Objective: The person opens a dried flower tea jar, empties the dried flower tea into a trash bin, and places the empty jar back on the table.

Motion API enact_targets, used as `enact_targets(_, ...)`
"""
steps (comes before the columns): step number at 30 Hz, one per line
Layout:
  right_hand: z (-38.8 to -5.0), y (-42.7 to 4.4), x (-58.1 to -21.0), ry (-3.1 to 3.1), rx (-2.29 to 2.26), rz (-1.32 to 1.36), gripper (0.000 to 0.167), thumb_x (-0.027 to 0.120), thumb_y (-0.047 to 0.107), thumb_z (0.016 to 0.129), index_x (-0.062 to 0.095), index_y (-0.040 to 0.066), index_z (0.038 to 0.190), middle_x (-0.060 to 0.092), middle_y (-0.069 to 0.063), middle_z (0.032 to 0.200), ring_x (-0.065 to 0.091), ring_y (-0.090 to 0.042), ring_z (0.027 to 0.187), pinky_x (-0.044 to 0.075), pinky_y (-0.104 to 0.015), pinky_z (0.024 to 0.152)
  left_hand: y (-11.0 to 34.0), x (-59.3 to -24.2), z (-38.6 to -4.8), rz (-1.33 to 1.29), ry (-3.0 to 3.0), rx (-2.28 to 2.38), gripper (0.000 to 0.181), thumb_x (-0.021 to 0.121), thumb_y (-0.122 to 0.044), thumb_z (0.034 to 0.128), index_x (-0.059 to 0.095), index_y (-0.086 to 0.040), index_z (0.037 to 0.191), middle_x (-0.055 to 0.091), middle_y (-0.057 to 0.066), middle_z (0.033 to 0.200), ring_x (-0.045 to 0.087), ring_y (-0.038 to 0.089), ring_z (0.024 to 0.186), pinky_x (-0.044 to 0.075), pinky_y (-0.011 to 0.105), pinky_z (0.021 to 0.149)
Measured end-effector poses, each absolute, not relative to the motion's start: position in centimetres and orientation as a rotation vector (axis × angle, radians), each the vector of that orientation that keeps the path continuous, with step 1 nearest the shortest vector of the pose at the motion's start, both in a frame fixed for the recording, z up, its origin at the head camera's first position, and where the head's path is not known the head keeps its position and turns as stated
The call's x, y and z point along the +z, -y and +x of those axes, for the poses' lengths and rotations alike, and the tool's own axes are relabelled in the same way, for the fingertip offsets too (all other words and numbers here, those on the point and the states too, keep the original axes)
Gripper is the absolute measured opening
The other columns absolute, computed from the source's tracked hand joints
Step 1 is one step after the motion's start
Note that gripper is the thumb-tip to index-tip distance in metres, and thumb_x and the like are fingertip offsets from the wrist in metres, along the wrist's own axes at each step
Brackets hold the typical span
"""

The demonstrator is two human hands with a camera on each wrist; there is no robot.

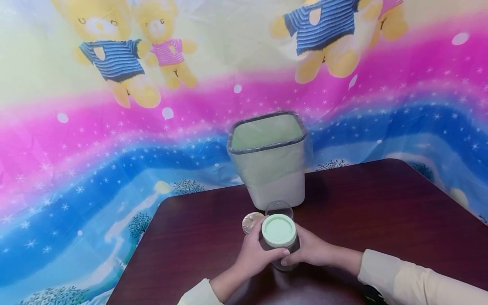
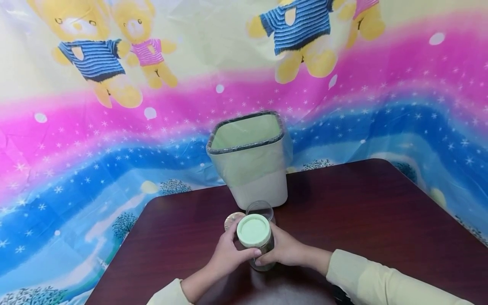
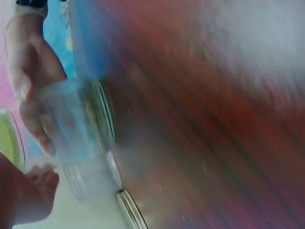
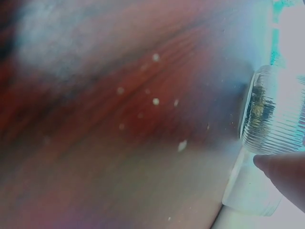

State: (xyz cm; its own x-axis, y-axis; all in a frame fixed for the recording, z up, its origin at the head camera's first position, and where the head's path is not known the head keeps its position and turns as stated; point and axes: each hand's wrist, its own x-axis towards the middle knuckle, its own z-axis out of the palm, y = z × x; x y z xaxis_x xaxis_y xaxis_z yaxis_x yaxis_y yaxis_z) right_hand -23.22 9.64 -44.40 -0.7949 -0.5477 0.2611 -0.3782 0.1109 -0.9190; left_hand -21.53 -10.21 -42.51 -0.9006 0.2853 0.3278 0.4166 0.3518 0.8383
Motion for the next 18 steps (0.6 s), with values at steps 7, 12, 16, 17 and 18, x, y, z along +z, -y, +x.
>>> enact_targets(7,-23.4,-9.8,-44.4,-2.213,-1.760,-0.958,0.089,0.087,0.013,0.070,0.036,0.003,0.143,0.054,-0.009,0.128,0.050,-0.022,0.118,0.036,-0.024,0.099,12.0,-42.2,-23.4,-0.869,2.528,-1.753,0.082,0.087,-0.015,0.0723,0.045,-0.019,0.142,0.056,-0.005,0.130,0.052,0.015,0.119,0.037,0.035,0.102)
enact_targets(12,-23.4,-9.9,-44.4,-2.230,-1.736,-0.939,0.089,0.087,0.016,0.069,0.037,0.003,0.141,0.055,-0.007,0.126,0.049,-0.023,0.118,0.035,-0.025,0.099,12.7,-41.7,-25.1,-1.135,2.489,-1.903,0.082,0.084,-0.002,0.0717,0.045,-0.015,0.142,0.058,-0.001,0.129,0.054,0.019,0.118,0.037,0.034,0.104)
enact_targets(16,-23.4,-9.9,-44.5,-2.235,-1.731,-0.933,0.089,0.088,0.017,0.068,0.038,0.004,0.141,0.056,-0.007,0.126,0.050,-0.024,0.118,0.036,-0.026,0.099,12.6,-41.4,-25.9,-1.247,2.480,-1.970,0.083,0.083,0.003,0.0708,0.044,-0.011,0.142,0.058,0.000,0.130,0.053,0.020,0.119,0.040,0.034,0.102)
enact_targets(17,-23.4,-9.8,-44.5,-2.236,-1.732,-0.935,0.089,0.088,0.017,0.068,0.038,0.004,0.141,0.055,-0.007,0.126,0.050,-0.024,0.117,0.036,-0.026,0.099,12.6,-41.3,-26.0,-1.256,2.487,-1.971,0.083,0.083,0.003,0.0707,0.044,-0.011,0.142,0.058,0.000,0.129,0.053,0.019,0.120,0.040,0.034,0.102)
enact_targets(18,-23.4,-9.8,-44.5,-2.236,-1.732,-0.937,0.089,0.088,0.016,0.068,0.038,0.004,0.141,0.055,-0.007,0.126,0.050,-0.025,0.117,0.037,-0.026,0.098,12.5,-41.3,-26.0,-1.258,2.498,-1.961,0.082,0.083,0.003,0.0708,0.045,-0.012,0.142,0.058,-0.001,0.129,0.052,0.019,0.120,0.040,0.034,0.102)
